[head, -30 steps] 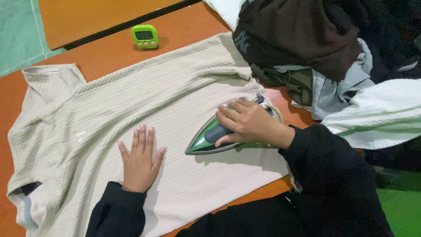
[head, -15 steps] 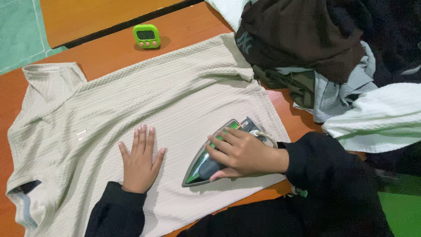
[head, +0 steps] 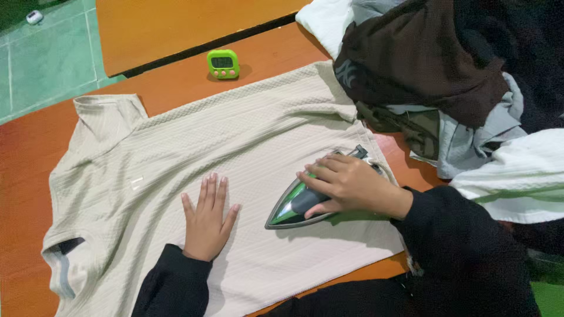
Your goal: The person irons a light-colored long-sleeved shirt on a wooden table, then switches to a black long-sleeved shirt and irons it. The person uses a green and black iron and smooths the fabric with their hands between passes.
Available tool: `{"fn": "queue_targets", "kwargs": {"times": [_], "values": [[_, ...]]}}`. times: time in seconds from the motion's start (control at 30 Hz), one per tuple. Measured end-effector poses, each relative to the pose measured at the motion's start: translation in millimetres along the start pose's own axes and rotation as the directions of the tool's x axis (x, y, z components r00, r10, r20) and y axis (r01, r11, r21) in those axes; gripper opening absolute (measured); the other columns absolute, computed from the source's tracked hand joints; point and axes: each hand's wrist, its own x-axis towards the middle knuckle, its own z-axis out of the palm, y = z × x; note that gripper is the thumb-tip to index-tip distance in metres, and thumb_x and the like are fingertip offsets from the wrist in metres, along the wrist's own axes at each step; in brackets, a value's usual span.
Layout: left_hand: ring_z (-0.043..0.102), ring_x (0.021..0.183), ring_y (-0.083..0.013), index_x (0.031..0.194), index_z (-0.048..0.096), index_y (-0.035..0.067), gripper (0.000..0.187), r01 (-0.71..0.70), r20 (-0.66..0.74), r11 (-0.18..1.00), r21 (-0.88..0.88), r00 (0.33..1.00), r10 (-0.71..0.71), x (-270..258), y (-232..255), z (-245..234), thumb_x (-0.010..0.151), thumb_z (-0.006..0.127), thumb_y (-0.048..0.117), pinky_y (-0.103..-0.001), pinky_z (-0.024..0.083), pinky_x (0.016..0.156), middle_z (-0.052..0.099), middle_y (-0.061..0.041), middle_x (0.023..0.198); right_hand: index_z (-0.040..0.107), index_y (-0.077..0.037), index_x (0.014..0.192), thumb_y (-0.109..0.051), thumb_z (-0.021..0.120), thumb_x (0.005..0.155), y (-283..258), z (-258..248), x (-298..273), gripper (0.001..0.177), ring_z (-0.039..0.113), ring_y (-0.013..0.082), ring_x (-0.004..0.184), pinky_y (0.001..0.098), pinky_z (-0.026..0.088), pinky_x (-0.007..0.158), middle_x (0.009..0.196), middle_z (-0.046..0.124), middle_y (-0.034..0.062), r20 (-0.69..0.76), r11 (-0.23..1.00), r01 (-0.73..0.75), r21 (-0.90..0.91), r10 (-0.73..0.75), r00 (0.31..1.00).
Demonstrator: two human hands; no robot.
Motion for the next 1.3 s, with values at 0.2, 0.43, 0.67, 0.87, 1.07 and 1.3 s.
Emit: {"fn": "queue_targets", "kwargs": {"times": [0.2, 0.43, 0.67, 0.87, 1.07, 1.3], "values": [[0.024, 0.153, -0.0334, 0.159, 0.030, 0.010, 0.065, -0.006, 0.013, 1.000, 0.013, 1.000, 0.006, -6, -1, 5, 0.105, 0.037, 0.044, -0.072, 0.006, 0.116, 0.027, -0.018, 0.165, 0.069, -0.002, 0.121, -0.076, 0.055, 0.087, -19, 14, -9, 0.082, 0.072, 0.0321, 0.102, 0.0434, 0.058, 0.089, 0.112, 0.075, 0.0158, 0.037, 0.999, 0.041, -0.026, -0.040, 0.999], [0.024, 0.154, -0.0342, 0.159, 0.030, 0.009, 0.062, -0.027, -0.012, 0.999, 0.032, 1.000, 0.027, -6, -2, 5, 0.105, 0.037, 0.040, -0.072, 0.007, 0.116, 0.028, -0.019, 0.166, 0.068, -0.002, 0.119, -0.075, 0.052, 0.092, -54, 8, -10, 0.080, 0.073, 0.0305, 0.101, 0.0404, 0.060, 0.090, 0.109, 0.074, 0.0153, -0.045, 0.983, 0.155, 0.093, -0.152, 0.987], [0.024, 0.154, -0.0339, 0.159, 0.031, 0.009, 0.063, -0.009, -0.003, 1.000, 0.023, 1.000, 0.009, -5, -1, 5, 0.105, 0.037, 0.041, -0.074, 0.007, 0.115, 0.027, -0.019, 0.166, 0.070, -0.005, 0.122, -0.073, 0.051, 0.094, -53, 17, -11, 0.075, 0.074, 0.0287, 0.102, 0.0399, 0.061, 0.090, 0.110, 0.075, 0.0131, -0.109, 0.977, 0.214, 0.000, -0.212, 0.971], [0.023, 0.154, -0.0350, 0.159, 0.030, 0.008, 0.064, -0.013, 0.010, 1.000, 0.021, 1.000, 0.013, -5, -2, 4, 0.106, 0.037, 0.042, -0.074, 0.007, 0.115, 0.027, -0.020, 0.166, 0.070, -0.004, 0.120, -0.070, 0.050, 0.094, -26, 22, -3, 0.074, 0.075, 0.0282, 0.099, 0.0400, 0.063, 0.086, 0.109, 0.076, 0.0148, -0.106, 0.983, 0.134, -0.125, -0.147, 0.983], [0.021, 0.154, -0.0353, 0.160, 0.029, 0.009, 0.063, -0.007, 0.029, 1.000, 0.001, 1.000, 0.007, -5, -2, 6, 0.106, 0.037, 0.041, -0.074, 0.005, 0.114, 0.025, -0.019, 0.166, 0.072, 0.003, 0.116, -0.066, 0.050, 0.099, -7, 17, -6, 0.074, 0.075, 0.0282, 0.102, 0.0392, 0.063, 0.089, 0.114, 0.076, 0.0158, -0.120, 0.962, 0.046, -0.268, -0.080, 0.990], [0.021, 0.154, -0.0344, 0.160, 0.029, 0.009, 0.064, 0.000, 0.017, 1.000, 0.016, 1.000, -0.001, -6, -1, 7, 0.106, 0.036, 0.042, -0.073, 0.006, 0.115, 0.026, -0.019, 0.166, 0.073, 0.001, 0.112, -0.071, 0.047, 0.098, -28, 45, -15, 0.078, 0.077, 0.0285, 0.096, 0.0404, 0.064, 0.084, 0.111, 0.077, 0.0165, -0.179, 0.962, 0.156, -0.225, -0.198, 0.964]]}}
